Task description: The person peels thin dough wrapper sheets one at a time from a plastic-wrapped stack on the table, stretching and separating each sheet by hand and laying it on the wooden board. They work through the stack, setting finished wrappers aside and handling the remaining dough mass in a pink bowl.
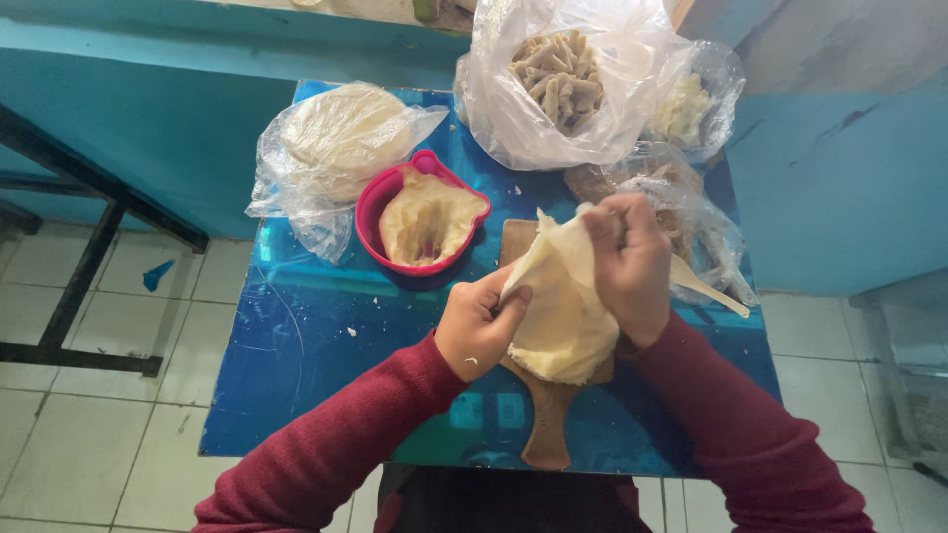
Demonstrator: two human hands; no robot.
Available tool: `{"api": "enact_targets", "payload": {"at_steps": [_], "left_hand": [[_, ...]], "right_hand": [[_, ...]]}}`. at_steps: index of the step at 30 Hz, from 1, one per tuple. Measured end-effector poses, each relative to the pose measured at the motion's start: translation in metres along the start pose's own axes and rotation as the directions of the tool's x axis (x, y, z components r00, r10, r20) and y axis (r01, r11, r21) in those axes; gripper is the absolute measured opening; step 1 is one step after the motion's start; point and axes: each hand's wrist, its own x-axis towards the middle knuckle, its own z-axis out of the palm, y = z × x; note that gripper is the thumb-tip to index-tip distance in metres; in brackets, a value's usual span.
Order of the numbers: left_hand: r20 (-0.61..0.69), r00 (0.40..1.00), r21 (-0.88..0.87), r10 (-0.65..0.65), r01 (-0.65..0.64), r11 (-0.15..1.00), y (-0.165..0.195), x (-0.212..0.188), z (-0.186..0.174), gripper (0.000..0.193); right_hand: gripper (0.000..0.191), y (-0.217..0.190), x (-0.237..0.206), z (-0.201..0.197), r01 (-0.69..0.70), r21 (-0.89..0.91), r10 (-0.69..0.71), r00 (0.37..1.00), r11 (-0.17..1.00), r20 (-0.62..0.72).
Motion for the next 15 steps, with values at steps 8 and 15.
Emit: {"api": "enact_targets", "payload": {"at_steps": [8,15], "left_hand": [[-0.047,0.998,-0.373,-0.031,0.011,0.928,0.004,0.004,-0.017,0.030],[-0.157,0.959,-0.721,-0.238,0.053,0.691,0.035,-0.035,-0.064,0.044]], "right_hand": [[0.016,0.030,0.028,-0.033,-0.129,0.492,0.188,0.980,0.861,-0.073],[0.014,0.007,0.038,-0.085,-0.290,0.359,0.271,0.957,0.887,0.105]]}}
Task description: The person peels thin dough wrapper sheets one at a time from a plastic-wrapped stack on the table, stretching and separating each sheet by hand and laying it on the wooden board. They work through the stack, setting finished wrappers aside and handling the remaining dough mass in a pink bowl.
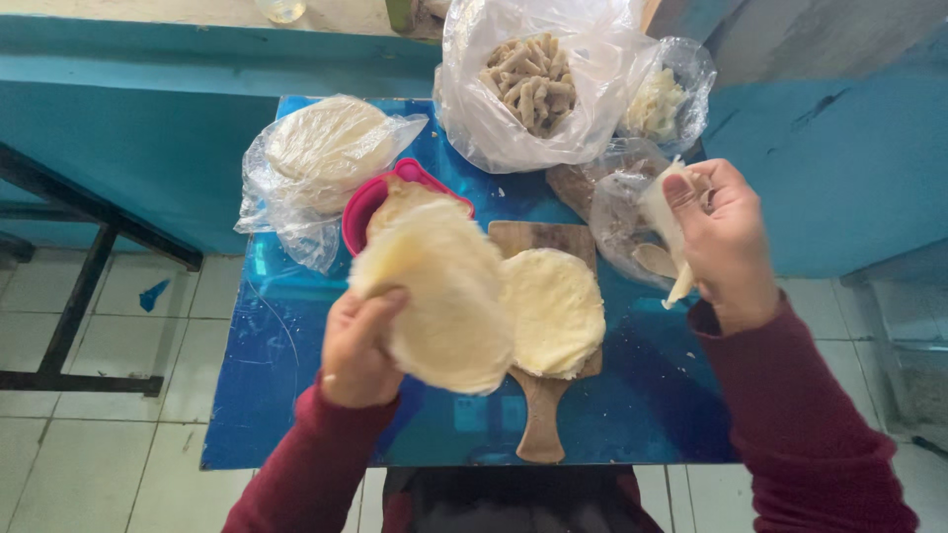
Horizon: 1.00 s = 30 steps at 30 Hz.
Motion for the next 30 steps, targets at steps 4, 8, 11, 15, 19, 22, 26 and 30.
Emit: {"api": "enact_targets", "payload": {"at_steps": [4,8,11,15,19,22,26,30], "left_hand": [[-0.100,0.987,-0.367,-0.126,0.081,0.927,0.016,-0.023,-0.017,0.057],[-0.132,0.984,-0.481,-0.119,0.041,0.876,0.014,-0.036,-0.034,0.060],[-0.172,0.981,-0.504,-0.088,-0.010,0.863,0.012,-0.044,-0.046,0.059],[-0.238,0.966,-0.480,-0.102,-0.026,0.877,0.015,-0.052,-0.057,0.059],[-0.230,0.966,-0.498,-0.122,-0.008,0.867,0.018,-0.057,-0.060,0.059],[-0.212,0.970,-0.520,-0.118,-0.010,0.854,0.017,-0.059,-0.058,0.059],[-0.188,0.975,-0.528,-0.114,-0.002,0.849,0.013,-0.060,-0.055,0.059],[-0.166,0.978,-0.559,-0.130,0.015,0.829,0.011,-0.061,-0.054,0.058]], "right_hand": [[0.014,-0.035,-0.009,0.004,-0.241,-0.117,0.262,0.941,0.963,0.216],[0.020,-0.051,-0.024,0.019,-0.433,0.116,0.352,0.838,0.894,0.417],[0.024,-0.029,-0.026,0.042,-0.420,0.051,0.351,0.814,0.906,0.463],[0.032,0.019,-0.030,0.067,-0.463,-0.240,0.521,0.728,0.853,0.446],[0.048,0.040,-0.031,0.058,-0.271,-0.330,0.416,0.733,0.905,0.539],[0.052,0.037,-0.030,0.051,0.009,-0.387,0.251,0.748,0.922,0.615],[0.048,0.027,-0.029,0.049,0.218,-0.481,0.180,0.738,0.849,0.651],[0.050,0.020,-0.030,0.049,0.286,-0.552,0.167,0.758,0.783,0.630]]}}
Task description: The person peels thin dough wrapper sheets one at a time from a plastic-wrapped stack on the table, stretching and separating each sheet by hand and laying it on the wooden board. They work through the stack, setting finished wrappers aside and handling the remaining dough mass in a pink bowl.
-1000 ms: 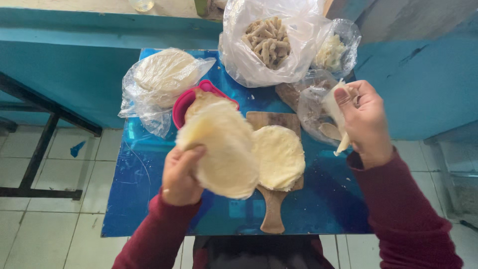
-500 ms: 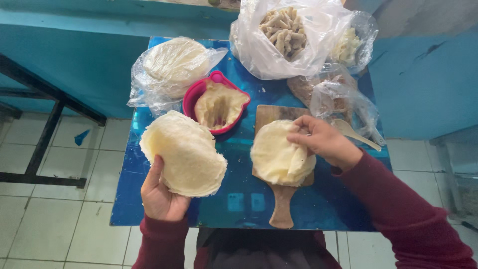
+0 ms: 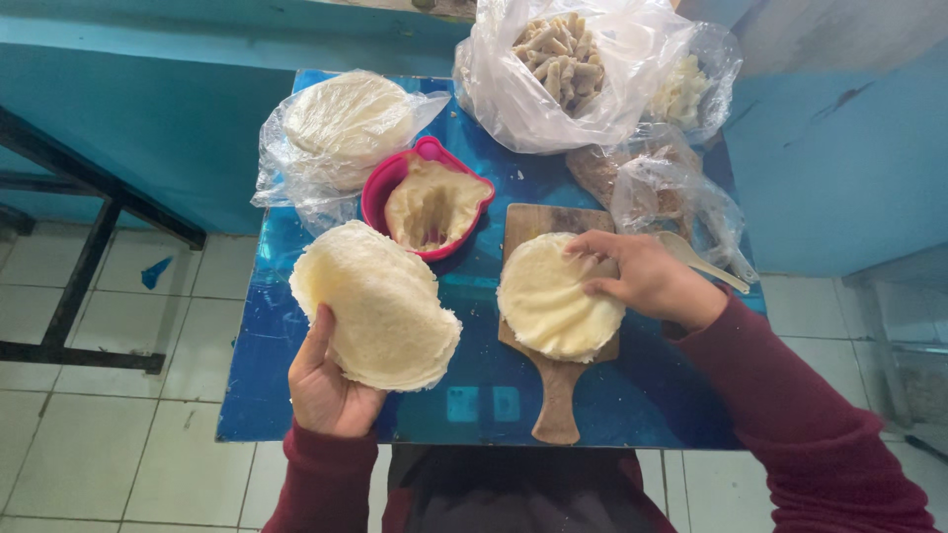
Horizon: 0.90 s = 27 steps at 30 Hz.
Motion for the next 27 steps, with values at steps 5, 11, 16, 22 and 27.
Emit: {"api": "enact_targets", "payload": {"at_steps": [5,11,16,22,27], "left_hand": [[0.018,1.000,0.003,-0.010,0.010,1.000,0.002,-0.005,-0.001,0.058],[0.055,0.998,0.007,-0.040,0.040,0.999,-0.002,-0.009,0.000,0.059],[0.031,0.999,0.030,-0.029,0.028,0.999,0.001,-0.016,-0.002,0.058],[0.043,0.999,-0.012,-0.024,0.025,1.000,0.008,-0.022,-0.007,0.058],[0.034,0.999,-0.008,-0.027,0.027,1.000,0.010,-0.024,-0.010,0.058]], "right_hand": [[0.060,-0.007,-0.007,-0.001,0.230,-0.260,-0.260,0.962,0.938,-0.088],[0.035,-0.013,0.013,0.019,-0.013,-0.149,-0.025,0.968,0.989,-0.251],[0.019,-0.009,0.023,0.028,-0.093,0.015,0.093,0.940,0.996,-0.329],[0.029,-0.019,0.014,0.032,0.150,-0.291,-0.290,0.796,0.945,-0.532],[0.017,-0.041,-0.021,0.035,0.127,-0.181,-0.175,0.943,0.975,-0.282]]}}
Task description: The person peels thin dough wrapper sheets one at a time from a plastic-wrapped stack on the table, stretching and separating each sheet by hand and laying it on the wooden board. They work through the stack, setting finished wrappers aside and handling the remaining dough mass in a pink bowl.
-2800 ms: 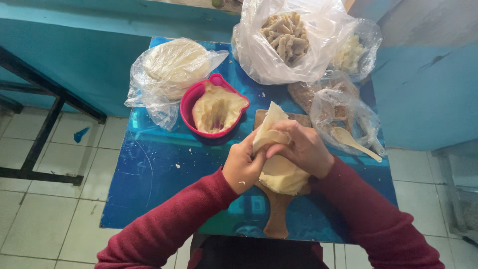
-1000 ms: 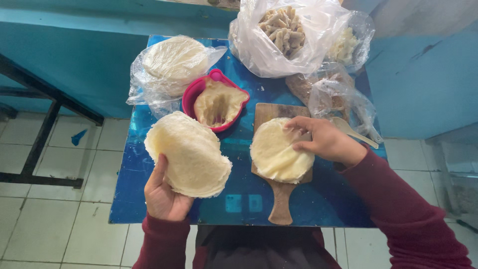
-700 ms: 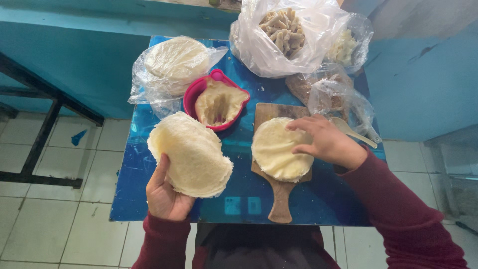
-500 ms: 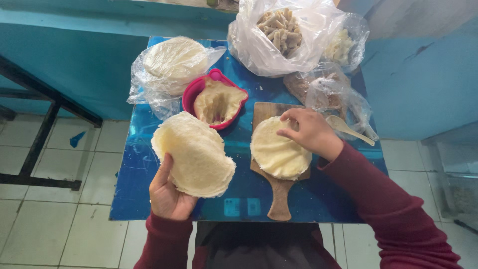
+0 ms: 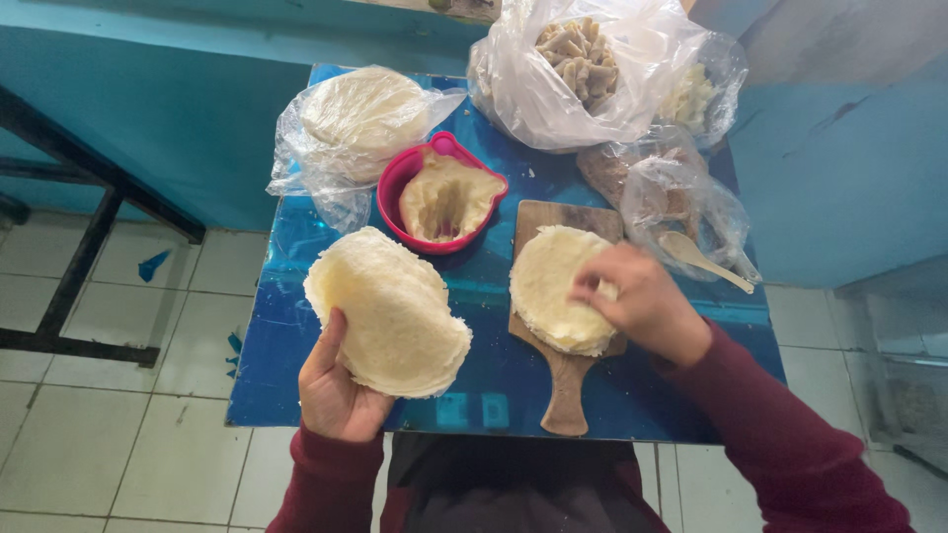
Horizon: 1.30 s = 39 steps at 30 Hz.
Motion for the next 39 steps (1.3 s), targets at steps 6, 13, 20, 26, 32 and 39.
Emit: {"api": "enact_targets", "payload": {"at_steps": [6,13,20,26,32,39], "left_hand": [[0.021,0.999,-0.024,-0.041,0.041,0.999,-0.006,0.002,0.001,0.058],[0.048,0.998,-0.013,-0.048,0.049,0.999,-0.028,0.007,0.013,0.059],[0.133,0.983,0.005,-0.123,0.123,0.992,-0.064,0.019,0.028,0.056],[0.284,0.924,0.076,-0.256,0.245,0.967,-0.121,0.026,0.047,0.058],[0.385,0.897,0.109,-0.219,0.191,0.976,-0.137,0.029,0.043,0.066],[0.437,0.888,0.355,-0.143,-0.024,0.935,-0.150,0.029,0.026,0.099]], "right_hand": [[0.015,-0.016,-0.021,-0.001,0.108,-0.006,-0.106,0.979,0.994,0.174],[0.012,-0.025,-0.027,-0.002,0.147,-0.055,-0.137,0.979,0.988,0.153],[0.019,-0.057,-0.035,-0.020,0.053,-0.057,-0.057,0.996,0.997,-0.073],[0.029,-0.096,-0.047,-0.015,0.186,0.014,-0.178,0.960,0.983,-0.216],[0.023,-0.102,-0.053,-0.016,0.112,-0.012,-0.112,0.966,0.994,-0.234],[0.015,-0.089,-0.056,-0.013,-0.023,0.179,0.059,0.978,0.984,-0.201]]}}
